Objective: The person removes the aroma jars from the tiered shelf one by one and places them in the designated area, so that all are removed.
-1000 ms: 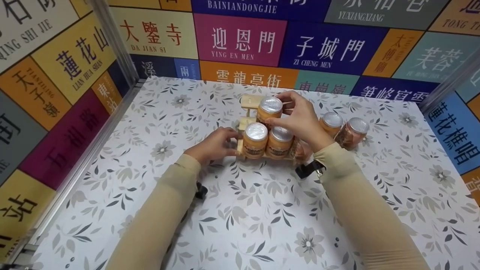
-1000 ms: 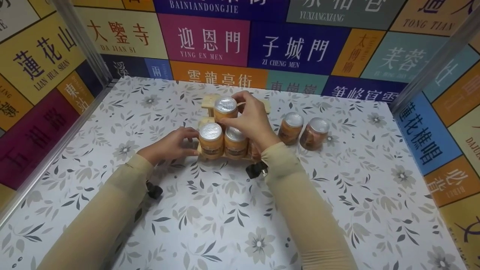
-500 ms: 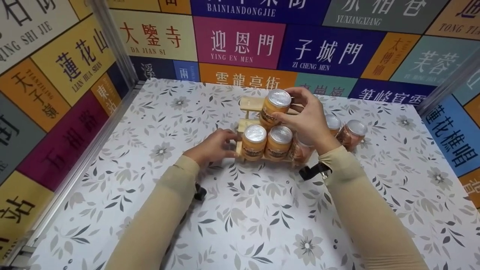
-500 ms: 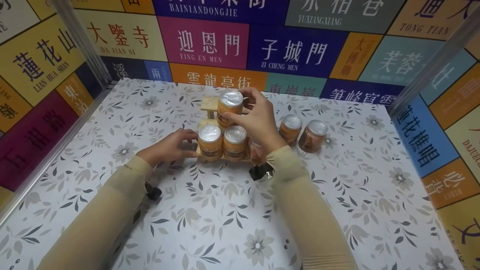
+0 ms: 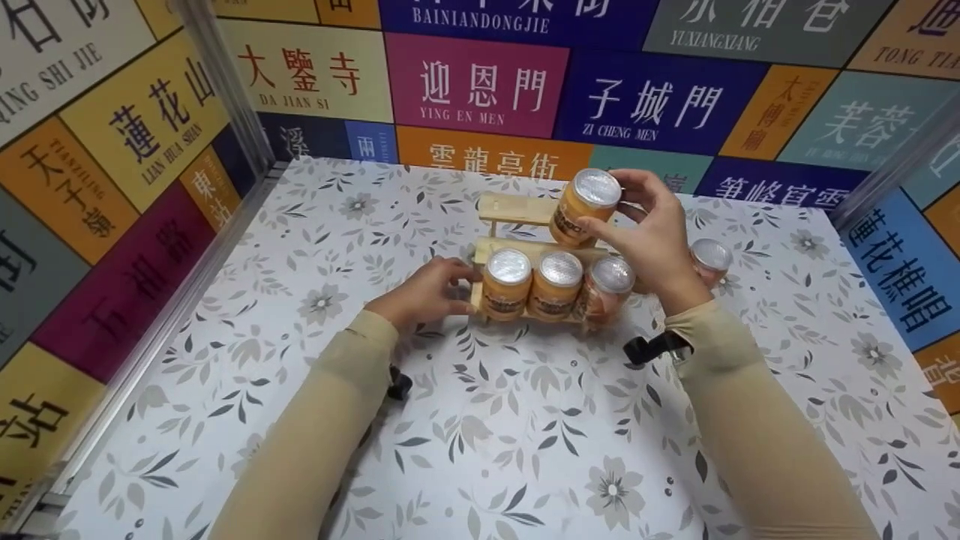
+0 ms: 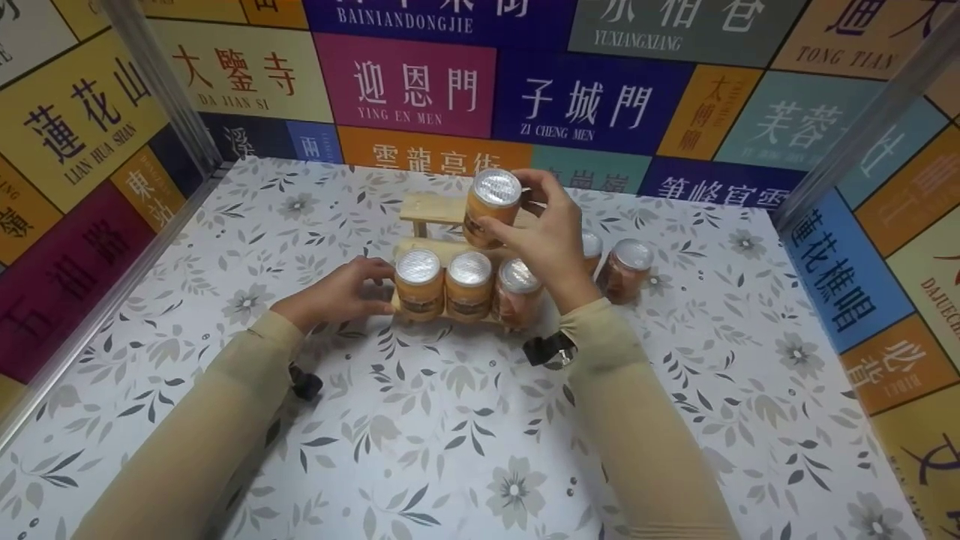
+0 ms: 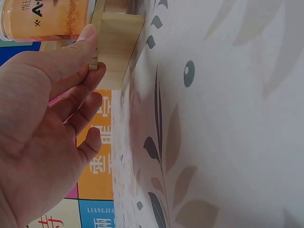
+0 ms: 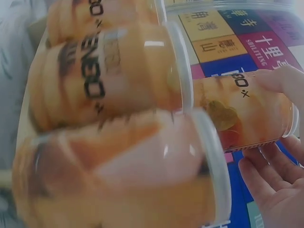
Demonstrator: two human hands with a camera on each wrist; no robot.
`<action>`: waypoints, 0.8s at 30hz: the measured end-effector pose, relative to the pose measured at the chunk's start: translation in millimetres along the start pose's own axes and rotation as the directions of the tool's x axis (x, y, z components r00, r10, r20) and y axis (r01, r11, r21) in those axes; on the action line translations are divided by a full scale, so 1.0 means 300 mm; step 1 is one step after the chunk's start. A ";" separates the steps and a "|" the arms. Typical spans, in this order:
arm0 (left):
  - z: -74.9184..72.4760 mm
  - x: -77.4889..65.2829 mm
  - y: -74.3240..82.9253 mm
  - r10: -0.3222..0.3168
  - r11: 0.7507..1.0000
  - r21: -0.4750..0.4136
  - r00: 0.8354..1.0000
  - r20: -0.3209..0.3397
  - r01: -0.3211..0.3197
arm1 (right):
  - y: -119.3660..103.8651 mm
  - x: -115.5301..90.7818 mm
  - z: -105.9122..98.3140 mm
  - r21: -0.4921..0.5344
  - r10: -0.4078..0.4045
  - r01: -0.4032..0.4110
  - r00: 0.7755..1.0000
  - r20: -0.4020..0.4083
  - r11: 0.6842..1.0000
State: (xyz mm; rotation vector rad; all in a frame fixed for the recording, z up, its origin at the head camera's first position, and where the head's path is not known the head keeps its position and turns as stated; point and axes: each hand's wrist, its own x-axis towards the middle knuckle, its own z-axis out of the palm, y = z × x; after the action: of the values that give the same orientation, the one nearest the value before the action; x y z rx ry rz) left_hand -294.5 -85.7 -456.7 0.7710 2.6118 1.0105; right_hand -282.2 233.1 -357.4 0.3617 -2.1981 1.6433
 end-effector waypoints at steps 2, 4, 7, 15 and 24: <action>0.001 0.002 -0.003 0.009 1.000 0.011 1.000 0.002 -0.009 | 0.009 -0.007 -0.024 -0.007 -0.002 0.001 1.000 -0.019 1.000; 0.000 0.002 -0.003 0.005 1.000 0.006 1.000 0.003 -0.005 | 0.022 -0.011 -0.050 -0.019 0.003 -0.004 0.999 -0.042 1.000; 0.001 0.001 -0.002 -0.001 1.000 0.000 1.000 0.000 0.001 | 0.038 -0.016 -0.091 -0.027 0.015 -0.017 0.997 -0.074 0.999; 0.013 -0.001 0.004 -0.020 1.000 -0.012 1.000 0.005 0.020 | 0.066 -0.058 -0.208 -0.120 0.008 -0.020 0.995 -0.095 0.993; 0.002 -0.006 0.004 -0.041 0.998 -0.038 0.999 -0.008 0.041 | 0.099 -0.093 -0.312 -0.190 0.069 -0.104 0.980 -0.185 0.976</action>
State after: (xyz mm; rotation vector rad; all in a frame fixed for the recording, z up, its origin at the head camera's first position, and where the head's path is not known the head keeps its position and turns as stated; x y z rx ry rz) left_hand -292.5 -85.7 -456.2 0.7027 2.5969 1.0504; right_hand -256.5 330.9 -371.8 0.0620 -2.2427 1.4207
